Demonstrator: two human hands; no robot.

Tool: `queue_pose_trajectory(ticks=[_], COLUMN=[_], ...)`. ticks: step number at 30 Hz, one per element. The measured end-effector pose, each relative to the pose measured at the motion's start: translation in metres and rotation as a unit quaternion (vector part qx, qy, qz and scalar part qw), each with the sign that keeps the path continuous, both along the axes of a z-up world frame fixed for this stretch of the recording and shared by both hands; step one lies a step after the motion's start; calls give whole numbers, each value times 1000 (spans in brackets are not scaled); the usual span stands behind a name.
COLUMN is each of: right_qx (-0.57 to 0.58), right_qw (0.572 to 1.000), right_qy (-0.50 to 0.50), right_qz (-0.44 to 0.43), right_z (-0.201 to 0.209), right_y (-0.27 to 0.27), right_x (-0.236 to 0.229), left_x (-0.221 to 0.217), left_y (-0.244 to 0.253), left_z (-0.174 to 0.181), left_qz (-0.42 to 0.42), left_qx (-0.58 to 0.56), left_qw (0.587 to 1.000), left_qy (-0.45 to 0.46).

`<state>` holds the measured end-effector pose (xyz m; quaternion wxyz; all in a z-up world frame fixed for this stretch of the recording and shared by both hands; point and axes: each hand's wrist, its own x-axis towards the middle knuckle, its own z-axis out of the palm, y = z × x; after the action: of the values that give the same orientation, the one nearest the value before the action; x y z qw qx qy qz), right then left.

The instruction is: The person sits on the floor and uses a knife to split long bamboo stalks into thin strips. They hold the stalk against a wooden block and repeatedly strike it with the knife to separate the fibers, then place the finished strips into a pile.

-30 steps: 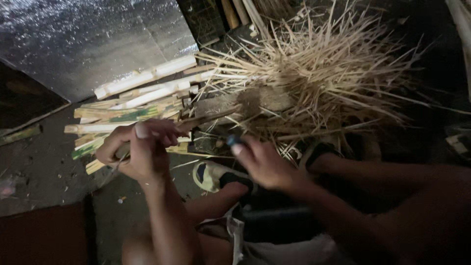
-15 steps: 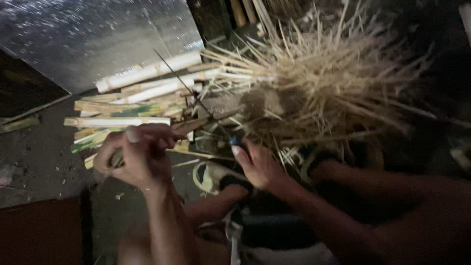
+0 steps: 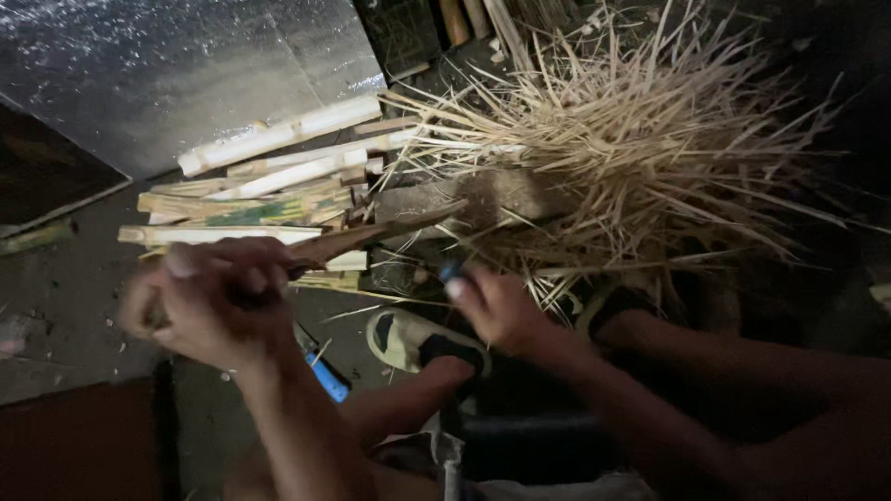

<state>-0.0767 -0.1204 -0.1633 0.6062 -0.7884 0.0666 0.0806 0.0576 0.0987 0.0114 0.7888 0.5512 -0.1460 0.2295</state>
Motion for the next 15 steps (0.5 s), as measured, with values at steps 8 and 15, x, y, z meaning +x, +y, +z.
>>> queue_pose_trajectory(ticks=[8,15], right_qx=[-96,-62], right_qw=[973,967], right_qy=[206,240], right_qz=[-46,-53], right_z=[-218,-199], right_y=[-64,-57], right_x=[40,-8], left_x=[25,28], left_y=[33,37], left_z=[-5,-13], left_qz=[1,-109], left_qx=[-14,-13], left_qw=[1000,994], left_qy=[25,6])
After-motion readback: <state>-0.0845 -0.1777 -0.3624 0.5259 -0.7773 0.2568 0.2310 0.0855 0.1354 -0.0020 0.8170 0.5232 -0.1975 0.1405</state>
